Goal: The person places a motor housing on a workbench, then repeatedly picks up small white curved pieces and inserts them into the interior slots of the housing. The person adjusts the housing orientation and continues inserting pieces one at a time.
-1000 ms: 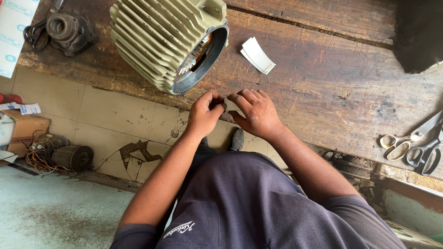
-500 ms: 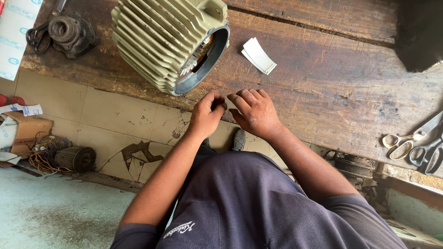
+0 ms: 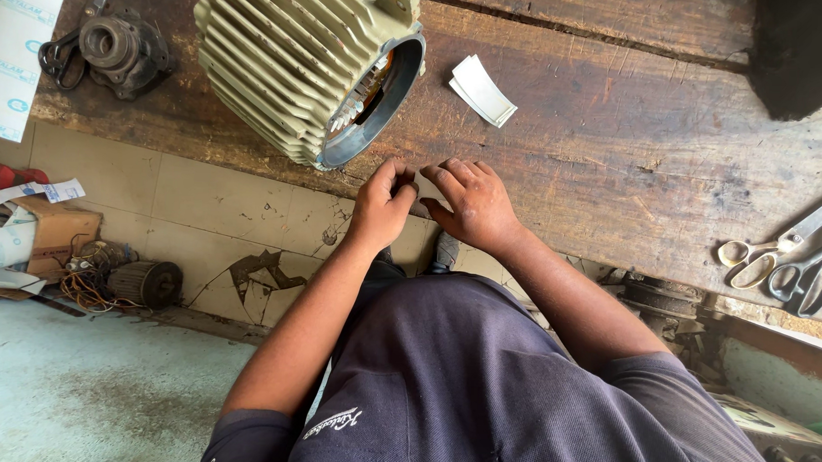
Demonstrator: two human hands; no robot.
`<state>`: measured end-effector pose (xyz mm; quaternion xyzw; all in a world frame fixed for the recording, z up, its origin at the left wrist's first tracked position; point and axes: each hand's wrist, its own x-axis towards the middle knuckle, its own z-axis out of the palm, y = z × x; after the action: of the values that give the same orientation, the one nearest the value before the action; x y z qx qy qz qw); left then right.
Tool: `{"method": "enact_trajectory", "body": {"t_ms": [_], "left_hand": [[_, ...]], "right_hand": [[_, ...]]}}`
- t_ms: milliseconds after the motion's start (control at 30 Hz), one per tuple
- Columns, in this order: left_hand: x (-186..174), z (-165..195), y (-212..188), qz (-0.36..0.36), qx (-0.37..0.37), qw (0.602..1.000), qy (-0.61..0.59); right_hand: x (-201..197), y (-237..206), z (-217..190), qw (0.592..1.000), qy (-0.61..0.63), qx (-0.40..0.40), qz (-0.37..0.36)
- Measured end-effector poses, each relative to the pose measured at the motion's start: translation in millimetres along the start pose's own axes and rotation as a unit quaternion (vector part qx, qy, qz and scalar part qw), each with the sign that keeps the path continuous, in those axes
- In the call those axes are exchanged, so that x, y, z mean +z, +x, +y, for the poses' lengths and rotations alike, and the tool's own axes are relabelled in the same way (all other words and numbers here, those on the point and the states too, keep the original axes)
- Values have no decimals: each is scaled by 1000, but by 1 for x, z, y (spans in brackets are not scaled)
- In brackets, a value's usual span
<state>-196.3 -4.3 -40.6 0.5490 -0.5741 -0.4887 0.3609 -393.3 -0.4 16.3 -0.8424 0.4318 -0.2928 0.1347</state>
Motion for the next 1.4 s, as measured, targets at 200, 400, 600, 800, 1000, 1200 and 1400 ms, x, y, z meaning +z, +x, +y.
{"method": "enact_trajectory", "body": {"t_ms": [200, 400, 600, 800, 1000, 1200, 1400], "left_hand": [[0, 11, 1, 3, 11, 1000, 6], [0, 17, 2, 22, 6, 999, 25], [4, 15, 2, 33, 20, 999, -13], [1, 9, 0, 46, 20, 999, 17], [2, -5, 4, 19, -23, 990, -134], [5, -16, 7, 18, -136, 951, -278], [11, -20, 7, 43, -22, 982, -184]], "right_hand": [[2, -2, 2, 998, 49, 34, -5], [4, -1, 0, 995, 80, 57, -24], [5, -2, -1, 990, 106, 88, -23], [4, -1, 0, 992, 86, 85, -27], [1, -1, 2, 1000, -6, -12, -8], [2, 2, 3, 1000, -2, -21, 1], [5, 0, 7, 996, 71, 46, -21]]}}
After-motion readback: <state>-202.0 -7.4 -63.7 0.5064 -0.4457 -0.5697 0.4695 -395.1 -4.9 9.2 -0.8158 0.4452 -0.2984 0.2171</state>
